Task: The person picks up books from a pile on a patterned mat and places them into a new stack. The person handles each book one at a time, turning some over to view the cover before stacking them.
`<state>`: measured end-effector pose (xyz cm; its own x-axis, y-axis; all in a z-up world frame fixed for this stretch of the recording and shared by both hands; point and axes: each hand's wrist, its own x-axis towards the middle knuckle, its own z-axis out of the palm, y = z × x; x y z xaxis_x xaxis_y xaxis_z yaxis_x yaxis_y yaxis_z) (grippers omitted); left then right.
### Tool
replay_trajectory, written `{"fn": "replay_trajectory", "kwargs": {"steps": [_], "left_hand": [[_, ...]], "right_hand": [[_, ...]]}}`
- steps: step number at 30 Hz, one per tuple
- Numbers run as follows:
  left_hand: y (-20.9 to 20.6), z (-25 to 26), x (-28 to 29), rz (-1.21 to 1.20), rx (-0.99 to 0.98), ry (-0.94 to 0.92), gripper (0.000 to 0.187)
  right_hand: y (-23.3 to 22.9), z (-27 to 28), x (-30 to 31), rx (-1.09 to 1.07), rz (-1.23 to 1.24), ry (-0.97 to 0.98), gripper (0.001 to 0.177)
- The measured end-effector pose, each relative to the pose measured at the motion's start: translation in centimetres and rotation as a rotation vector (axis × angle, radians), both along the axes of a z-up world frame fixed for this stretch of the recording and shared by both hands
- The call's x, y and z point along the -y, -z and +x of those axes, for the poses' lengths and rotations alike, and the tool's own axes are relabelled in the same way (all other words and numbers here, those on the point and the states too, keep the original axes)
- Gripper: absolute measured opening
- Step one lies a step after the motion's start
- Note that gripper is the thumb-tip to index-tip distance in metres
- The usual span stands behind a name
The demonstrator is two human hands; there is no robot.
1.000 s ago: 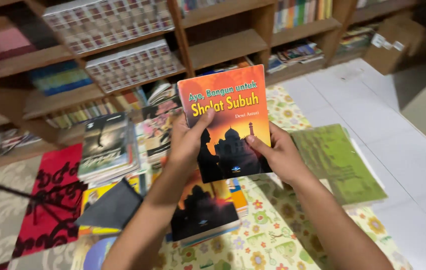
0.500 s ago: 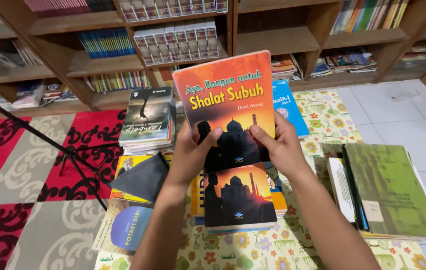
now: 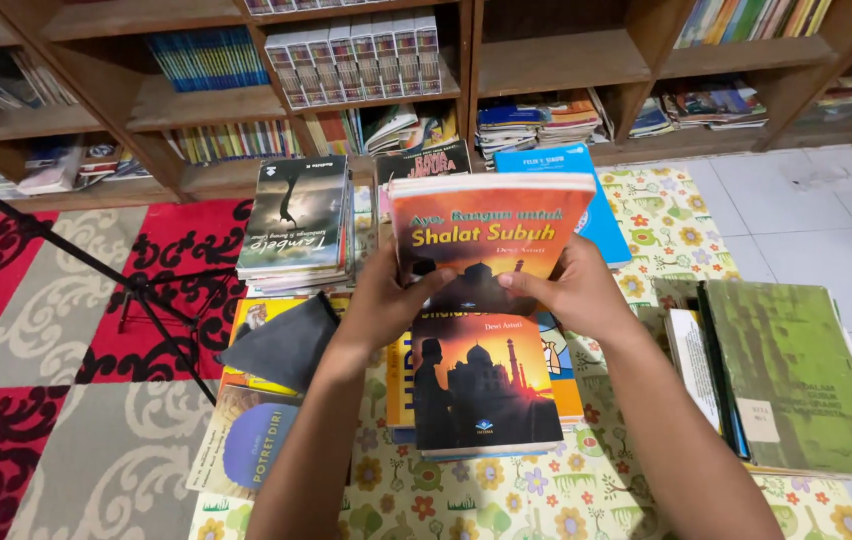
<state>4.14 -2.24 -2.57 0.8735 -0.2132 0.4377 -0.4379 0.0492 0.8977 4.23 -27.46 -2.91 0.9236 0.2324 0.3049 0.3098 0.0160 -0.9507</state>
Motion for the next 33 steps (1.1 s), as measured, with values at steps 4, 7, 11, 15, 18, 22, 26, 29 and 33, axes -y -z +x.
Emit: {"fn": "replay_trajectory", "kwargs": {"steps": [4, 7, 11, 15, 18, 22, 26, 29, 33], "left_hand": [[-0.6, -0.5, 0.0, -0.051, 0.008, 0.011, 0.022], [-1.0, -0.5, 0.4, -0.094, 0.043, 0.009, 0.021], [0.8, 0.1, 0.9, -0.129, 0.059, -0.031, 0.018], [1.0, -1.0, 2.8, -0.232, 0.041, -0.179, 0.019], [0.6, -1.3, 3.0, -0.225, 0.044, -0.216, 0.022], [-1.0, -1.7, 3.1, -0.215, 0.034, -0.212, 0.023], [-2.2, -2.9, 4.0, -0.237, 0.000, -0.189, 0.017], [-1.1, -1.9, 3.6, -0.252, 0.051, -0.173, 0.012], [0.4, -1.3, 3.5, -0.271, 0.049, -0.156, 0.009]], "right_hand": [[1.0, 0.6, 0.2, 0.006, -0.043, 0.007, 0.036], [1.8, 1.3, 0.4, 0.038, -0.045, 0.005, 0.035], [2.3, 1.7, -0.2, 0.016, -0.022, 0.024, 0.029], [3.1, 1.8, -0.1, 0.050, -0.010, 0.064, 0.031], [2.8, 1.3, -0.1, 0.044, -0.003, 0.068, 0.030], [1.6, 1.1, -0.1, 0.076, 0.007, 0.072, 0.030], [1.3, 0.0, -0.1, 0.061, -0.003, 0.075, 0.030], [0.6, 0.0, 0.1, 0.070, -0.015, 0.081, 0.032], [1.9, 0.7, 0.9, 0.066, -0.004, 0.094, 0.033]]}}
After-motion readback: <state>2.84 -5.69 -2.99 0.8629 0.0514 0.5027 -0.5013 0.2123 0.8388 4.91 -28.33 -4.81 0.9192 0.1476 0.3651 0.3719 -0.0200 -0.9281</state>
